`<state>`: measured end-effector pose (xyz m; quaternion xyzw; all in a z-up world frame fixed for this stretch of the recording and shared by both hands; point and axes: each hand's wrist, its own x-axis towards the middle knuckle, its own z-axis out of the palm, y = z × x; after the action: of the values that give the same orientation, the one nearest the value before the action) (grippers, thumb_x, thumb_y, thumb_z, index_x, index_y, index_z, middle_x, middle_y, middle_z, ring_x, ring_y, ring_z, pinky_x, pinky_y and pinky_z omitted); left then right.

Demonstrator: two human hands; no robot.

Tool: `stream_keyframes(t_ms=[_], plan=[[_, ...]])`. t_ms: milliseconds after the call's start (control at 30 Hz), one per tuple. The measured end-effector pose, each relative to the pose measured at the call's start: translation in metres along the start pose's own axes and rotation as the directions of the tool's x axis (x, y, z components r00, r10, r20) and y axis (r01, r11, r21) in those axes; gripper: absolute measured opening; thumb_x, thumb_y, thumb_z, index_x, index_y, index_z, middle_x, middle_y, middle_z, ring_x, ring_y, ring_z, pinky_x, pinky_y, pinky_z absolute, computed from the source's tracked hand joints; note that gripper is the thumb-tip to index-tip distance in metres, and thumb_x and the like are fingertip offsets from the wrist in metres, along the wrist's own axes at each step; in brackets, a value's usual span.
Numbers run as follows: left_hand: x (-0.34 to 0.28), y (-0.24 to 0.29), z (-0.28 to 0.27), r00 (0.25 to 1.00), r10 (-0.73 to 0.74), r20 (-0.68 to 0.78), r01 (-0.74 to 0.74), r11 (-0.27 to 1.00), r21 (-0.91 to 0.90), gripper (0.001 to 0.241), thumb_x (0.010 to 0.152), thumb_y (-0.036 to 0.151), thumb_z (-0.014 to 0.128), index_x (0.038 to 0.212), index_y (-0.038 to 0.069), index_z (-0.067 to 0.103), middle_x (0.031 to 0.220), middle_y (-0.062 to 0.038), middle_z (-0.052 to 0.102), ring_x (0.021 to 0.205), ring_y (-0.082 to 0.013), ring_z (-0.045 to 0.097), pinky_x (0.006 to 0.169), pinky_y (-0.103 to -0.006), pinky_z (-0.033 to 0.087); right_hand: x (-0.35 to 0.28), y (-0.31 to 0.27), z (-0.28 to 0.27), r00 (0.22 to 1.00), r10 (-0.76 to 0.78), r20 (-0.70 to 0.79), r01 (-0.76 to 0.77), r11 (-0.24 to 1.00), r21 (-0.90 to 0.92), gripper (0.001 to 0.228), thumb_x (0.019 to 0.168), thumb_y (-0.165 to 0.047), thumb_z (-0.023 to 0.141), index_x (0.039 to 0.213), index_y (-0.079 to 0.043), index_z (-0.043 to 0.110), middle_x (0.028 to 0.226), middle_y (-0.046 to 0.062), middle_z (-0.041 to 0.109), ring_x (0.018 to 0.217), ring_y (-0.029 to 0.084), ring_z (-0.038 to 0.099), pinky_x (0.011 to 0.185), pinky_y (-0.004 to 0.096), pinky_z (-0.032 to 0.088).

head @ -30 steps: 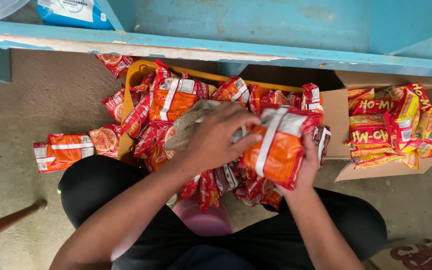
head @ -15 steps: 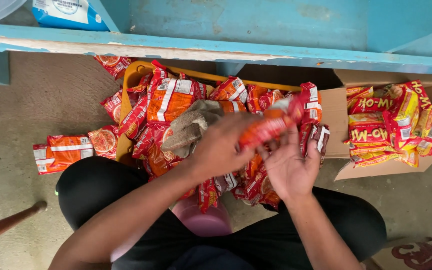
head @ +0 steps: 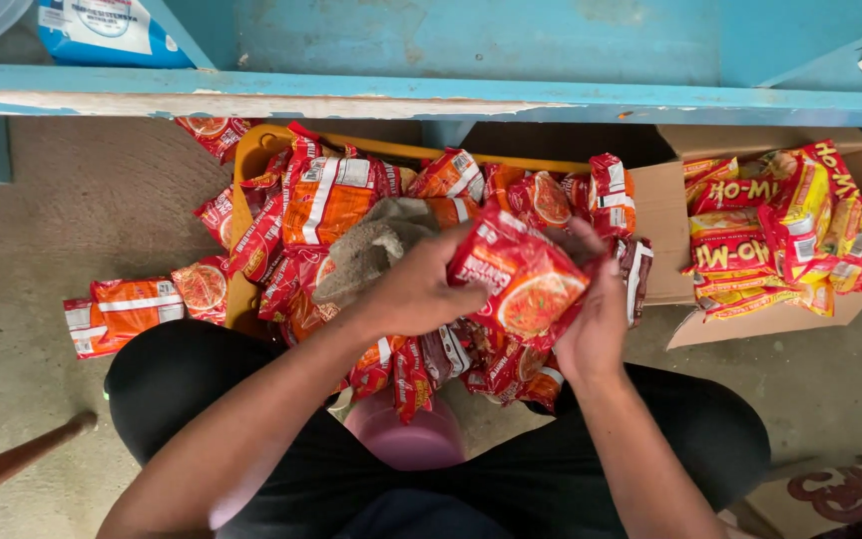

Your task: Wiping instant noodle packets with a cloth to remove dust and then stocking them onto a shelf.

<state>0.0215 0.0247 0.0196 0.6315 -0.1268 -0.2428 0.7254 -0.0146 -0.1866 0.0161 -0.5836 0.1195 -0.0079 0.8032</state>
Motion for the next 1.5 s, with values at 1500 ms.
stream_keyframes(t_ms=[1500], plan=[[0.0,0.055,-0.014,0.953,0.286,0.096,-0.274,0.687,0.673,0.076,0.084,0.016,0.084,0.148,0.003,0.045,0.135,-0.029,0.057,0.137,-0.0492,0.041,0.116,-0.0674,0.029,-0.007,0.0,-0.026,0.986,0.078,0.145,0.022,0.809,-0.587,0.054,0.073,0.002,0.083,0.125,0.0,0.068,0.11,0.025,0.072,0.109,0.038,0.066,0.099,0.055,0.049]])
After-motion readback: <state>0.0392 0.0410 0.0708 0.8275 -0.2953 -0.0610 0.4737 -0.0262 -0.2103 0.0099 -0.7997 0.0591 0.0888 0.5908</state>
